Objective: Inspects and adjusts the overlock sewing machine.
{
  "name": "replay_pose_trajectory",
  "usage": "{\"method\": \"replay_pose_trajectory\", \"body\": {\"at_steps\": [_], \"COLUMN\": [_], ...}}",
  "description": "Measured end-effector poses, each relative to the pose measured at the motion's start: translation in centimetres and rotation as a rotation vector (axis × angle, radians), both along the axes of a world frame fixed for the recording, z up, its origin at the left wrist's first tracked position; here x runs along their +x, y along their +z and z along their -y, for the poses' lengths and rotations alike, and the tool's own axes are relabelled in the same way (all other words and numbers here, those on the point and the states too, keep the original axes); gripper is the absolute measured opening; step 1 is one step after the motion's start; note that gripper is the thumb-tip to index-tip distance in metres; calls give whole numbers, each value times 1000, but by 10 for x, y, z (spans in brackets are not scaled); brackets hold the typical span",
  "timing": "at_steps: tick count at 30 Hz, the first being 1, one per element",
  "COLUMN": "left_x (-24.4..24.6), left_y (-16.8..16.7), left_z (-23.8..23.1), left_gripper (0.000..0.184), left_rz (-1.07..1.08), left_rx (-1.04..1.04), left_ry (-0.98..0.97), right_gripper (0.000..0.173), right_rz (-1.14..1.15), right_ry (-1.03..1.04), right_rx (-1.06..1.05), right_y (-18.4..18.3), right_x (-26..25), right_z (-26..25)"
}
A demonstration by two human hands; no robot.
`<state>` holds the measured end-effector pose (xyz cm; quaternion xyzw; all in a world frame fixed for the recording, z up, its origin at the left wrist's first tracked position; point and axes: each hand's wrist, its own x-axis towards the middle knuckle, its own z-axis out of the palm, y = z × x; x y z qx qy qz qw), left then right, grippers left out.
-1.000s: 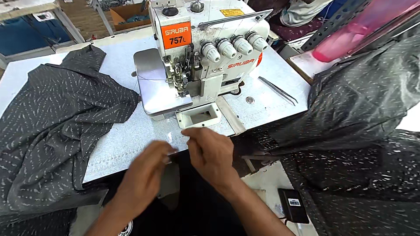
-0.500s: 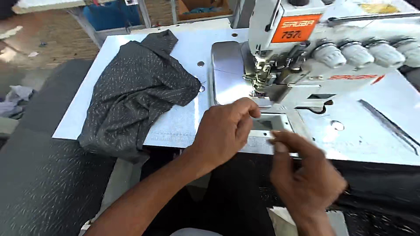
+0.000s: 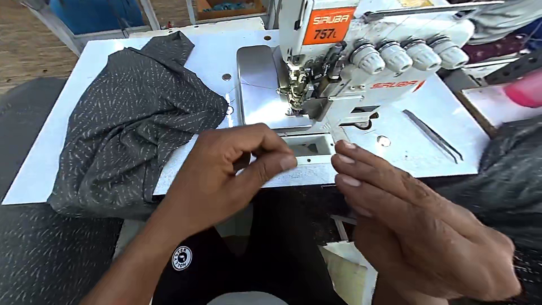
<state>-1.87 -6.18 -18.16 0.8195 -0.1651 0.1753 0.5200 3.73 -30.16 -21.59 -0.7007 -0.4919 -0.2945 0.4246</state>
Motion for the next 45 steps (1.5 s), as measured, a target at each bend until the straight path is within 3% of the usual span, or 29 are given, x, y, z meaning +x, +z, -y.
{"method": "replay_pose_trajectory", "body": {"at_steps": [3, 8, 15, 22, 29, 31, 32, 34, 36, 40, 43, 45], "left_x": [19, 22, 3, -39, -95, -112, -119, -122, -117, -88, -48, -22], "left_y": [-27, -53, -86, -112, -146, -158, -161, -152, -130, -80, -46, -29], "left_z": [19, 52, 40, 9, 3, -2, -9, -27, -46, -62, -35, -14], "left_gripper": [12, 13, 14, 21, 18, 19, 21, 33, 45, 37, 29, 28], "left_rz": [-92, -266, -440, -500, -519, -639, -715, -880, -961, -516, -163, -20], "left_rx": [-223, -348, -491, -374, -391, -234, -46, 340, 491, 344, 117, 81], "left_ry": [-6, -64, -16, 102, 49, -7, -57, -189, -251, 29, 283, 330], "right_gripper": [15, 15, 14, 15, 18, 20, 21, 23, 23, 22, 23, 23], "right_rz": [-60, -220, -601, -702, -784, -764, -734, -627, -499, -294, -184, -129], "right_ry": [57, 118, 247, 236, 328, 282, 241, 106, -32, -153, -215, -267], "right_rx": [130, 377, 635, 694, 716, 695, 670, 557, 395, 207, 136, 67], "right_y": [-8, -21, -26, -24, -22, -23, -23, -23, -23, -27, -30, -30], "right_x": [5, 12, 21, 26, 30, 29, 29, 29, 29, 34, 41, 43], "right_z": [-4, -9, -9, -14, -21, -23, -24, -23, -22, -27, -35, -36]}}
